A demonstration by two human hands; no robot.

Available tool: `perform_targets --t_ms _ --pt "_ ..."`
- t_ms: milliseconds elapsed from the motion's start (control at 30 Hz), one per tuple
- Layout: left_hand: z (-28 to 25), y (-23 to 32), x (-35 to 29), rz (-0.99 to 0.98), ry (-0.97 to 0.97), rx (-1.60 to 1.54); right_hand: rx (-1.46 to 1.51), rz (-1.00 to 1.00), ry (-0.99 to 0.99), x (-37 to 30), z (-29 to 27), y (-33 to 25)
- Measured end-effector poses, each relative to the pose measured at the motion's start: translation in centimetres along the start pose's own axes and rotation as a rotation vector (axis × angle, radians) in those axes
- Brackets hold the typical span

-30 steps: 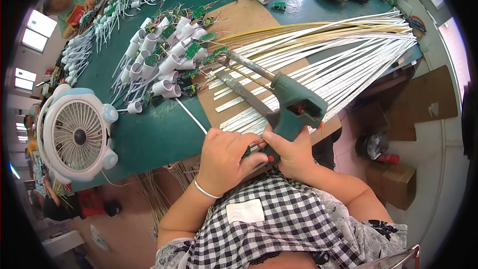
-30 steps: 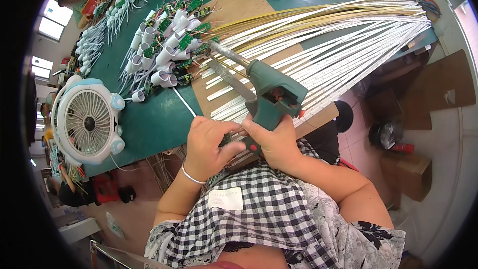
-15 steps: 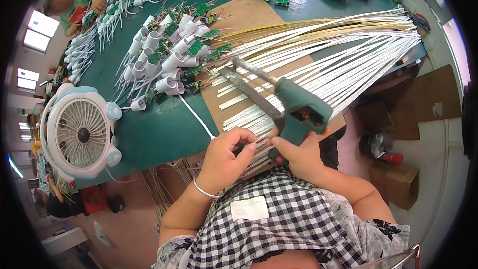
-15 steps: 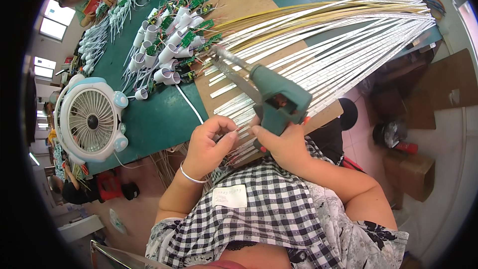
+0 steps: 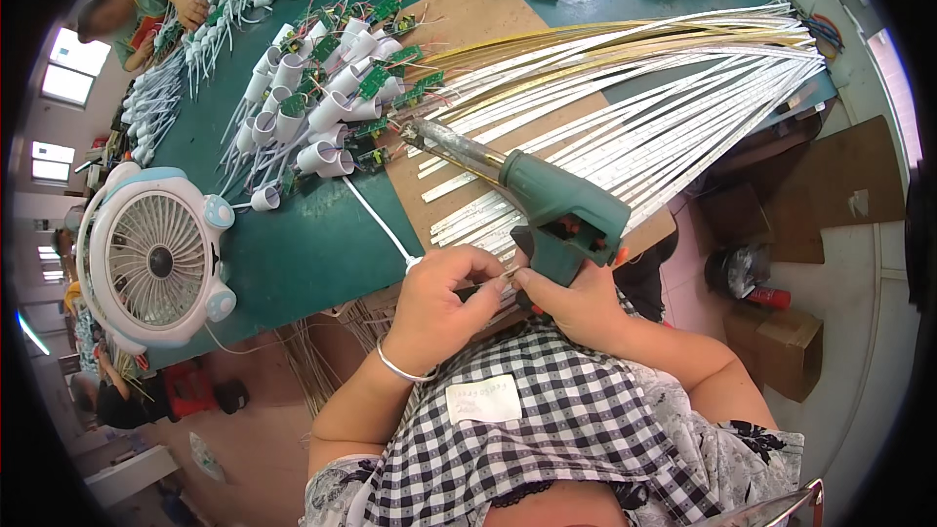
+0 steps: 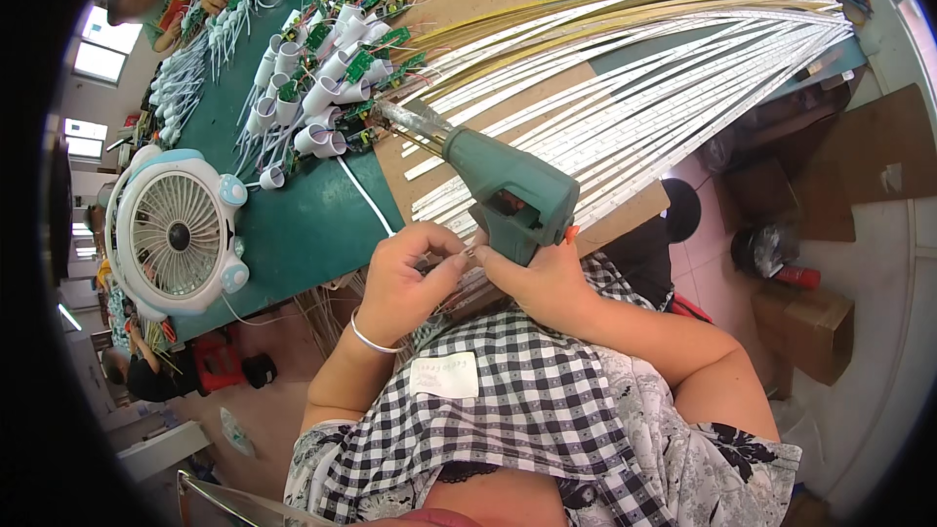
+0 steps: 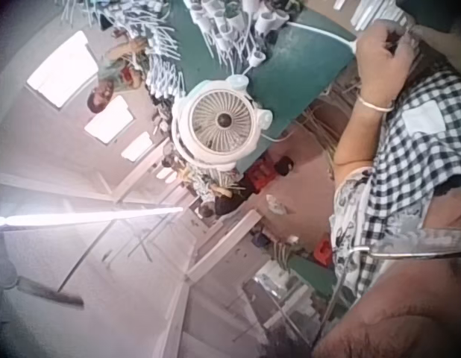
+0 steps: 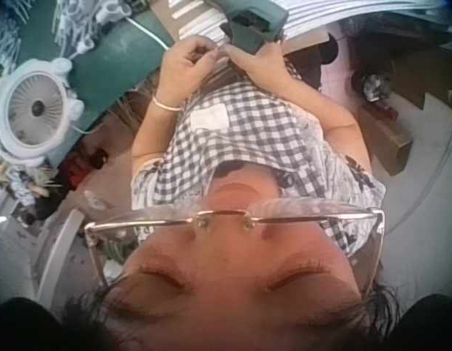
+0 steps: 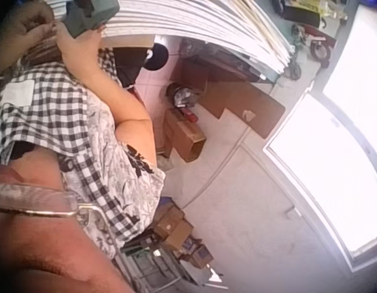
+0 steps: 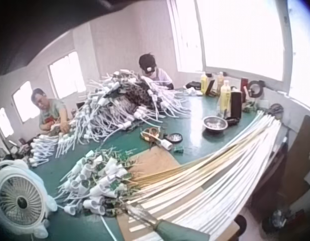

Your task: Assemble and solder components onto LED light strips on an assembly line.

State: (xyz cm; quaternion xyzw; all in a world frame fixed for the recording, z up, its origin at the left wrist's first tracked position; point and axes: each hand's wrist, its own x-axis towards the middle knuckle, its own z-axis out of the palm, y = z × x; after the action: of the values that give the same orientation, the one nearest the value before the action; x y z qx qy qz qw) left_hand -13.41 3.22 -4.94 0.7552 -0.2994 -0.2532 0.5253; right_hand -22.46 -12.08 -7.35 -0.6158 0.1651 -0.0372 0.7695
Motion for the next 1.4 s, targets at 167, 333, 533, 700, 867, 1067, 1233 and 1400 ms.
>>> perform_targets --t_ms 167,333,533,700,867,1067,1233,1400 --pt "0.0 0.0 -0.3 -0.065 -0.010 -0.085 0.045 0.021 0.044 -0.1 0.4 -0.1" --pt "0.0 0.2 -0.3 -0.046 -0.032 -0.079 0.008 -0.017 0.020 -0.2 0.4 -0.2" --pt "-0.5 -0.2 -0.6 -0.070 -0.094 0.062 0.065 0.046 0.008 -0.4 0.2 -0.7" --pt "0.2 -0.4 -0.8 -0.039 0.023 -0.039 0.078 -0.001 0.054 -0.3 0.2 0.0" --pt "-0.3 0.1 -1.4 0.053 0.045 0.239 -0.058 -0.056 -0.013 -0.2 0.7 -0.2" --pt "-7.0 5.4 -1.8 0.461 0.489 1.006 -0.001 -0.023 0.015 -0.5 0.6 -0.1" --pt "-7.4 4.5 -2.2 0.695 0.295 1.101 -0.055 -0.026 0.044 -0.9 -0.7 -0.4" --pt "-1.9 -3.9 -3.5 0.392 0.202 0.867 -0.275 0.213 0.016 -3.8 -4.5 -1.7"
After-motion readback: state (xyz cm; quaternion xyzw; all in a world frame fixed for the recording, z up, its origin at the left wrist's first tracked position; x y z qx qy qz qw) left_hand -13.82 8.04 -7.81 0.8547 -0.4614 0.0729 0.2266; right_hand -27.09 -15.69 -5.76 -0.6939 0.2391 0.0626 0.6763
